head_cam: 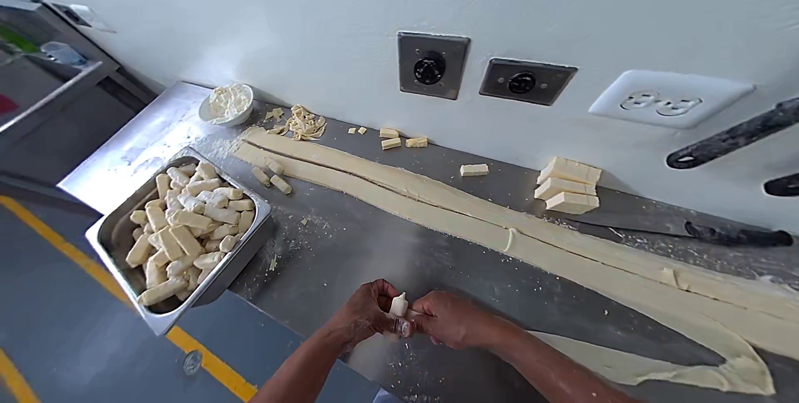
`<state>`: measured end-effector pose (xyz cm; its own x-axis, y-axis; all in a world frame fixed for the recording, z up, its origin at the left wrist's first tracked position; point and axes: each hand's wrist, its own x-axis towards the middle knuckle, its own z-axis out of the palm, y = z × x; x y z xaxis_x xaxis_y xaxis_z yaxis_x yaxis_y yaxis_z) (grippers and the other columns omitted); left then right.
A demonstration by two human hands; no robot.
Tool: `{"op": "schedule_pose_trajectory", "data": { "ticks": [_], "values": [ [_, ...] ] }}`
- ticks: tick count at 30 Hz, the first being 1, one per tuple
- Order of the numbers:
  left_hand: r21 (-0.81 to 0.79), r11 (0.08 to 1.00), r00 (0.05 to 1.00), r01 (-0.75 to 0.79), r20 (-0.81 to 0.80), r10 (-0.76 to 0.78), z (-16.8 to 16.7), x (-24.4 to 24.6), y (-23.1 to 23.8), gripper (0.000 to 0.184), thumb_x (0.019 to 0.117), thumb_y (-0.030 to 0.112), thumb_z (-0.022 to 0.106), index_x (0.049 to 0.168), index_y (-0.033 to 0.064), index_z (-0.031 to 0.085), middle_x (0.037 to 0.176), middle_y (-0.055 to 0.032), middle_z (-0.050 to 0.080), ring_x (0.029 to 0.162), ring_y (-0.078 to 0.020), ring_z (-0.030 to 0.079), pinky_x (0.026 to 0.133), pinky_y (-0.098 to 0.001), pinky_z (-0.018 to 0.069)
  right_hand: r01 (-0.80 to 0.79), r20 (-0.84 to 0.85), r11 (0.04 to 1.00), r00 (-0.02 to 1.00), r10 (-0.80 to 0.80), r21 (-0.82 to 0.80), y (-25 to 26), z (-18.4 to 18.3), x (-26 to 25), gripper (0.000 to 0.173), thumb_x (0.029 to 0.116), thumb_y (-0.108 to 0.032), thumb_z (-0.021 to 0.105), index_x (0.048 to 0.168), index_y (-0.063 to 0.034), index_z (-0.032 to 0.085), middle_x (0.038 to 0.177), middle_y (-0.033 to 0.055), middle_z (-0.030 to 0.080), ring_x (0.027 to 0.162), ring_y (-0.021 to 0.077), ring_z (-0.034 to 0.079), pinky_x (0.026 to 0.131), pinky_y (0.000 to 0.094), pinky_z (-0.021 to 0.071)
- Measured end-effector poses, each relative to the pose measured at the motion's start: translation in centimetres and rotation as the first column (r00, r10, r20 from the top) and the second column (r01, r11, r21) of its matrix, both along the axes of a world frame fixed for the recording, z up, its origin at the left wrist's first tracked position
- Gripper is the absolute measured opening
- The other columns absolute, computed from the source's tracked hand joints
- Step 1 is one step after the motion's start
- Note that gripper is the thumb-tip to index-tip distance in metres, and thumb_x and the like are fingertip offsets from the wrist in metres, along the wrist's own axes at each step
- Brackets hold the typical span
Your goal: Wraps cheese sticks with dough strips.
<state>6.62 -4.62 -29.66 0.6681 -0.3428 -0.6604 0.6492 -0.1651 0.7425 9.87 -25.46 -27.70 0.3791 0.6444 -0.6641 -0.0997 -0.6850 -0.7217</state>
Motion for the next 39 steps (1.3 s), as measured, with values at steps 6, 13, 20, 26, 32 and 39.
{"op": "schedule_pose_trajectory", "data": {
  "ticks": [6, 13, 20, 26, 32, 39],
  "values": [
    [-0.089, 0.929, 0.931, -0.359, 0.029, 0.363, -0.3, -0.8, 5.3, 0.039, 0.0855, -0.002, 0.069, 0.121, -0.0004, 0.052, 0.094, -0.0014, 0.069, 0.082, -0.0109, 0.069, 0.078, -0.0283, 0.0590, 0.073, 0.026, 0.995, 0.997, -0.075, 0.069, 0.9, -1.4, 5.6, 0.033, 0.1099, -0.023, 0.047, 0.120, 0.0001, 0.068, 0.100, 0.0089, 0.065, 0.085, 0.0134, 0.058, 0.080, 0.0327, 0.0481],
    [-0.300, 0.816, 0.862, -0.495, -0.051, 0.505, -0.2, -1.9, 2.7, 0.028, 0.0965, -0.003, 0.057, 0.123, -0.0005, 0.052, 0.096, -0.0026, 0.070, 0.084, -0.0117, 0.070, 0.081, -0.0277, 0.0591, -0.112, 0.466, 0.992, 0.876, 0.125, -0.054, 4.2, 0.7, 6.5, 0.077, 0.0892, -0.030, 0.081, 0.150, 0.0020, 0.047, 0.137, 0.0252, 0.058, 0.131, 0.0399, 0.054, 0.114, 0.0547, 0.0390],
    [-0.525, 0.724, 0.878, -0.448, -0.105, 0.467, -0.8, -4.6, 0.1, 0.027, 0.0926, 0.015, 0.067, 0.116, 0.0078, 0.056, 0.096, -0.0012, 0.075, 0.088, -0.0124, 0.073, 0.081, -0.0314, 0.0614, -0.162, 0.836, 0.901, 0.466, -0.291, 0.403, 5.3, -2.9, -4.2, 0.092, 0.0663, -0.013, 0.087, 0.145, 0.0120, 0.048, 0.121, 0.0218, 0.070, 0.113, 0.0328, 0.069, 0.103, 0.0385, 0.0535],
    [-0.209, 0.790, 0.814, -0.577, -0.074, 0.576, 2.1, -3.2, -1.1, 0.057, 0.1114, 0.042, 0.011, 0.132, 0.0042, 0.049, 0.066, 0.0028, 0.058, 0.052, -0.0072, 0.057, 0.050, -0.0233, 0.0521, -0.095, 0.749, 0.875, 0.566, -0.345, 0.475, 4.0, -2.2, -5.1, 0.105, 0.0683, -0.038, 0.089, 0.147, 0.0151, 0.044, 0.141, 0.0270, 0.059, 0.128, 0.0346, 0.062, 0.110, 0.0411, 0.0482],
    [0.568, 0.443, 0.672, -0.693, 0.732, 0.112, 8.5, 3.7, 12.1, 0.061, 0.1041, 0.035, 0.057, 0.145, -0.0063, 0.041, 0.112, -0.0302, 0.065, 0.100, -0.0446, 0.066, 0.088, -0.0626, 0.0523, 0.172, 0.860, 0.971, 0.456, -0.228, 0.167, -0.5, -6.2, 0.3, 0.025, 0.0891, -0.004, 0.071, 0.111, 0.0074, 0.074, 0.110, 0.0320, 0.067, 0.106, 0.0508, 0.065, 0.093, 0.0614, 0.0537],
    [0.555, 0.327, 0.435, -0.765, 0.820, -0.373, 5.2, 4.7, 13.9, 0.045, 0.0957, 0.019, 0.067, 0.126, -0.0133, 0.060, 0.127, -0.0406, 0.056, 0.121, -0.0620, 0.051, 0.103, -0.0728, 0.0385, 0.340, 0.475, 0.930, 0.801, -0.363, 0.137, -1.7, -2.5, 2.6, 0.028, 0.0979, -0.017, 0.058, 0.113, 0.0040, 0.068, 0.099, 0.0184, 0.070, 0.090, 0.0273, 0.069, 0.085, 0.0422, 0.0555]
  ]
}}
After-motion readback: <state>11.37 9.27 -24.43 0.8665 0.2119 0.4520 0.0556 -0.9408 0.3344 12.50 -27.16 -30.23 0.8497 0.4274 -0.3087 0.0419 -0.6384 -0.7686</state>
